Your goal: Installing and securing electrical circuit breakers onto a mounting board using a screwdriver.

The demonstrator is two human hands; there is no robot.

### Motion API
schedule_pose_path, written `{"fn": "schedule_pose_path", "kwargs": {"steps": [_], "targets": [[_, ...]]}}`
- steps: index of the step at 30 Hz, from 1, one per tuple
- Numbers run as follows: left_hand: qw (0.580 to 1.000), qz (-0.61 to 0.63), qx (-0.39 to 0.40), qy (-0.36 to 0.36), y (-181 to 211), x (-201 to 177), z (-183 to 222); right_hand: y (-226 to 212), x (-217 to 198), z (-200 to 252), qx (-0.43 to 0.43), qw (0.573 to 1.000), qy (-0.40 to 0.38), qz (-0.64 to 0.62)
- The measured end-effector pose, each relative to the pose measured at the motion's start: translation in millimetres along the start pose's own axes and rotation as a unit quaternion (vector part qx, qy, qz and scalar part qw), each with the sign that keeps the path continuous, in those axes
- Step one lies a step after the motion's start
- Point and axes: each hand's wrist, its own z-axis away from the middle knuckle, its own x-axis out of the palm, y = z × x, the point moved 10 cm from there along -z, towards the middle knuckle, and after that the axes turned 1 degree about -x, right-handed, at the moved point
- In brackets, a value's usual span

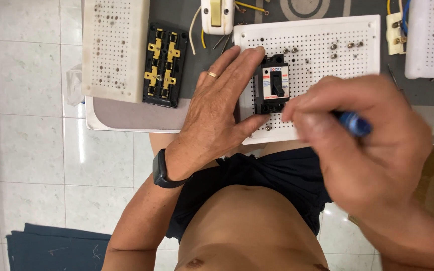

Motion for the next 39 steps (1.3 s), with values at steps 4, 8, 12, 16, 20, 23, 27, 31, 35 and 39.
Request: {"fn": "schedule_pose_path", "kwargs": {"steps": [4, 8, 12, 16, 20, 23, 27, 31, 35, 39], "targets": [[1.0, 0.016, -0.001, -0.006, 0, -1, 1, 26, -11, -9, 0.033, 0.981, 0.095, -0.165], [1.0, 0.017, -0.006, -0.005, -3, 0, 3, 34, -9, 1, 0.017, 0.984, 0.079, -0.158], [1.0, 0.008, 0.01, 0.002, -2, 1, 4, 19, -8, 14, -0.072, 0.985, 0.124, -0.091], [1.0, 0.005, 0.011, 0.003, -3, 1, 4, 7, 2, 12, -0.118, 0.976, 0.151, -0.101], [1.0, 0.004, 0.006, -0.007, -4, 2, 4, -1, 22, -15, -0.084, 0.993, -0.072, -0.05], [1.0, 0.007, 0.017, 0.013, -2, 0, 6, 35, 16, -16, -0.06, 0.982, -0.085, -0.159], [1.0, 0.025, 0.005, 0.007, -3, -2, 5, 16, 14, -13, -0.01, 0.978, 0.055, -0.201], [1.0, 0.008, 0.019, 0.013, -4, 2, 6, 5, 13, -4, -0.053, 0.979, 0.145, -0.132], [1.0, 0.009, 0.006, 0.007, -5, 3, 4, -7, 27, -35, -0.058, 0.977, -0.078, -0.192], [1.0, 0.022, 0.017, 0.015, -1, -2, 4, 14, 40, -38, -0.07, 0.935, -0.149, -0.314]]}}
